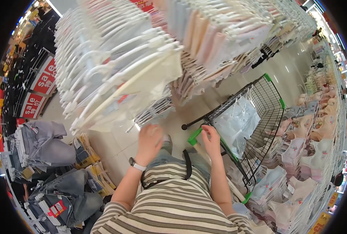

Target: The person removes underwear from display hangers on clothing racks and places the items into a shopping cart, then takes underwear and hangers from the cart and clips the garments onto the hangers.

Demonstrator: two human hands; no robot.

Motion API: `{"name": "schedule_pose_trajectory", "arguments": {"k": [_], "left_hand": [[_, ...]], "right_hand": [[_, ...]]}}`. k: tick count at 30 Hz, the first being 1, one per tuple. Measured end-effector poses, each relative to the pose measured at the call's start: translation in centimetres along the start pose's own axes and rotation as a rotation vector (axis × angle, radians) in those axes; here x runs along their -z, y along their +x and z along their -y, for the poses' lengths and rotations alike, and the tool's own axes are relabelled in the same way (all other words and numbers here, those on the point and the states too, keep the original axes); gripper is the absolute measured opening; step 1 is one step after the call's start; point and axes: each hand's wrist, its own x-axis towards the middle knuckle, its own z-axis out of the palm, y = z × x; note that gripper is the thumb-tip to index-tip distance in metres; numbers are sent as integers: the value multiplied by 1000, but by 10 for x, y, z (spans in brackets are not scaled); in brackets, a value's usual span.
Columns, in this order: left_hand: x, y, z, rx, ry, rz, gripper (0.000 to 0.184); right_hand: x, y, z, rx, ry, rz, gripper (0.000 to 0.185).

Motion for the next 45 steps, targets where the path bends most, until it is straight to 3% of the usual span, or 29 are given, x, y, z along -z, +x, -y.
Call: {"name": "schedule_pose_trajectory", "arguments": {"k": [4,5,8,11,15,18,20,23,26,30,32,35,38,41,45], "left_hand": [[28,-26,55,168,219,-182,43],[32,-29,64,224,220,-159,39],[35,-24,79,411,239,-1,39],[19,-11,93,422,322,143,36],[-20,-10,133,365,448,205,22],[-21,-11,137,363,452,221,23],[-14,-7,134,419,469,312,24],[-35,-16,157,311,412,-9,23],[-36,-12,162,443,277,47,24],[-62,-26,205,405,385,-21,30],[-43,-16,179,448,555,87,35],[0,9,104,609,507,256,48],[-16,-19,101,463,786,-18,64],[-18,-28,51,409,730,-157,75],[-49,-37,10,375,611,-80,77]], "right_hand": [[-29,-8,6,183,-303,20,23],[-35,-10,4,227,-363,13,24],[-43,-14,8,76,-275,58,25],[-44,-14,11,46,-265,65,31],[-32,-29,12,192,-450,20,47],[-13,-62,10,127,-573,-42,55],[8,-87,11,-46,-614,-29,61],[29,-114,-11,-153,-693,-68,68],[33,-120,-22,-147,-741,-64,67],[41,-111,-22,-77,-665,-35,63],[47,-108,-22,-26,-611,-38,57],[63,-109,-25,53,-536,-79,47],[89,-120,-43,39,-536,-229,37],[127,-171,-84,-137,-653,-397,30],[154,-190,-104,-252,-654,-399,22]]}}
